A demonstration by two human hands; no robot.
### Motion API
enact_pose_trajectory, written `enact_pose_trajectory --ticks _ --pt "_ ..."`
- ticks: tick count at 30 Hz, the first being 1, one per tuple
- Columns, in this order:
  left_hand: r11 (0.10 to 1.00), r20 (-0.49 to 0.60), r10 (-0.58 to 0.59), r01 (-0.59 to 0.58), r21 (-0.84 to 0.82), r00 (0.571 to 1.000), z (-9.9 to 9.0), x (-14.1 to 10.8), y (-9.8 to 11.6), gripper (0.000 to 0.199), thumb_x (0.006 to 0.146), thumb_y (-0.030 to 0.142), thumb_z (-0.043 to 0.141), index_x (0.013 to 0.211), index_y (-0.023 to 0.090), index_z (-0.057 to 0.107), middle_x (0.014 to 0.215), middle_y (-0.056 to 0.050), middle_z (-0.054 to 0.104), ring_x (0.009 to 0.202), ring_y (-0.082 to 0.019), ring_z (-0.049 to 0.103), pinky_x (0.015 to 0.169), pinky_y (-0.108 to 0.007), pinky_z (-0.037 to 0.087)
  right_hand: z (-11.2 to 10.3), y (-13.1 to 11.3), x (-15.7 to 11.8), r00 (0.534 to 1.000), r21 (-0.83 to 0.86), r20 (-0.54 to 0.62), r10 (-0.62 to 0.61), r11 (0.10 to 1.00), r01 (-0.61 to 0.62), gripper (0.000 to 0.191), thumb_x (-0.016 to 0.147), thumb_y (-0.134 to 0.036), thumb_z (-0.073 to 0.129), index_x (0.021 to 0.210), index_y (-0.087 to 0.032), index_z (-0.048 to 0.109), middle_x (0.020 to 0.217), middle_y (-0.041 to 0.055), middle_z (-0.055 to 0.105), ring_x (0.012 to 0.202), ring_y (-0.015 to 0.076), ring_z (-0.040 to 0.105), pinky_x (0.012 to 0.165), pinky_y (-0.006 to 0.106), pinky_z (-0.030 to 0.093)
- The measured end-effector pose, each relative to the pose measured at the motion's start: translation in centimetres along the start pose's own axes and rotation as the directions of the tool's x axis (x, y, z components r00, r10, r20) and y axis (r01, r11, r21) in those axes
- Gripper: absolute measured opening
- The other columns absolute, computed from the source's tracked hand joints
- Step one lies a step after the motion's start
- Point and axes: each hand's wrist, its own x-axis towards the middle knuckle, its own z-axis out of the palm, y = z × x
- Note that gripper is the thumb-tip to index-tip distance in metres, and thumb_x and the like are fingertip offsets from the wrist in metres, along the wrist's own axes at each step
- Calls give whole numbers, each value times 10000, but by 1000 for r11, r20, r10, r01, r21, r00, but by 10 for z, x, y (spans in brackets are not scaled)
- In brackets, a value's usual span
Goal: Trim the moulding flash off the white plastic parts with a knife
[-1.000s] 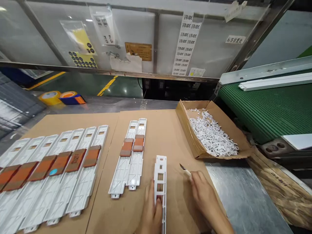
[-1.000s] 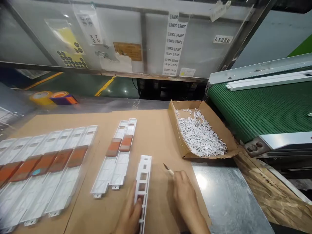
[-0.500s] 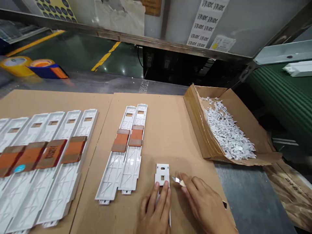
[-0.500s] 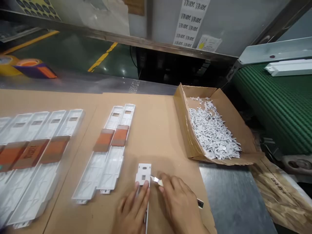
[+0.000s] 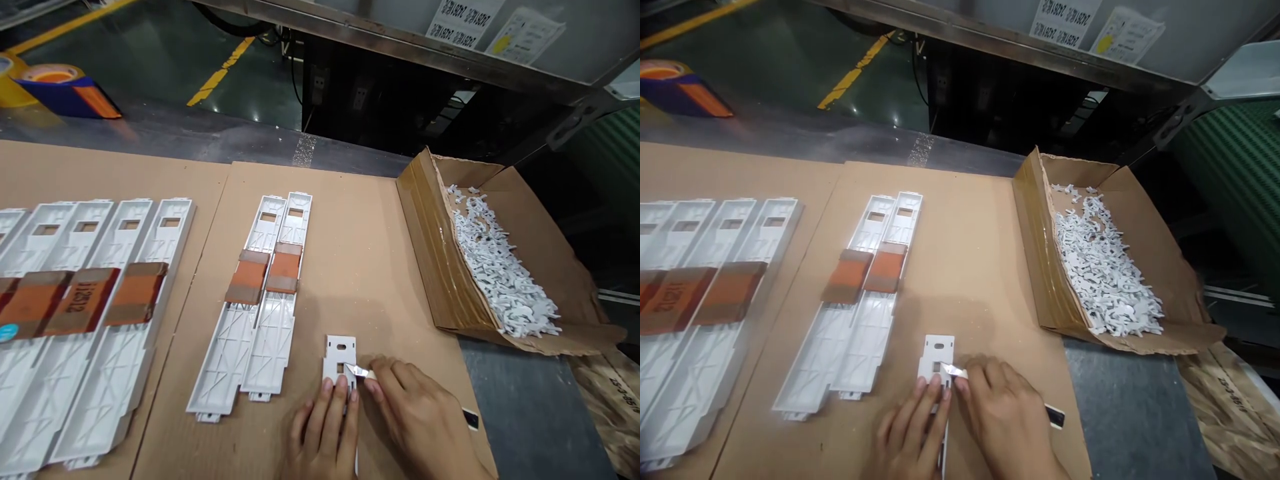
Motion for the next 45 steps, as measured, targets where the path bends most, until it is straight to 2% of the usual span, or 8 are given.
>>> enact_pose_trajectory --ticks 9,15,23,31,38,45 --pt "1000 19 19 -20 13 1000 -3 3 -1 385 857 138 349 1092 220 643 1092 -14 679 1058 -155 567 855 -320 341 2 -1 2 1000 -12 13 -21 1000 21 368 988 -302 261 806 -209 567 687 18 594 588 147 571 546 265 353" --pt "998 47 50 -51 29 998 -4 3 -3 389 842 141 368 1114 220 635 1092 -27 680 1094 -158 547 868 -315 336 2 0 5 999 -43 7 -35 998 35 400 987 -300 257 726 -216 548 628 11 560 541 145 536 526 274 321" --pt "1000 43 18 -18 6 999 -4 2 -1 397 837 125 364 1111 214 637 1107 -23 673 1087 -156 545 908 -316 321 0 -1 7 999 -74 9 -44 996 45 431 990 -295 235 695 -220 540 604 12 554 505 146 528 495 286 292" --pt "999 41 31 -32 13 999 -4 3 -2 399 851 121 341 1101 204 640 1098 -27 677 1092 -157 539 902 -323 323 -6 3 15 991 -122 114 -67 989 81 466 990 -328 193 690 -240 538 574 13 562 478 166 550 439 310 258" --pt "999 72 34 -34 10 997 -5 1 -2 406 822 119 374 1121 214 631 1116 -23 670 1099 -159 538 923 -320 316 -13 15 33 967 -128 184 -176 971 201 316 941 -322 413 665 -228 535 572 3 571 506 155 547 465 281 269" --pt "1000 72 24 -24 -5 997 -5 1 -1 396 834 121 371 1124 202 628 1126 -31 665 1101 -168 538 927 -329 315 -17 24 55 923 -138 260 -285 934 328 210 848 -336 586 673 -222 559 590 -8 589 508 167 561 459 296 276"
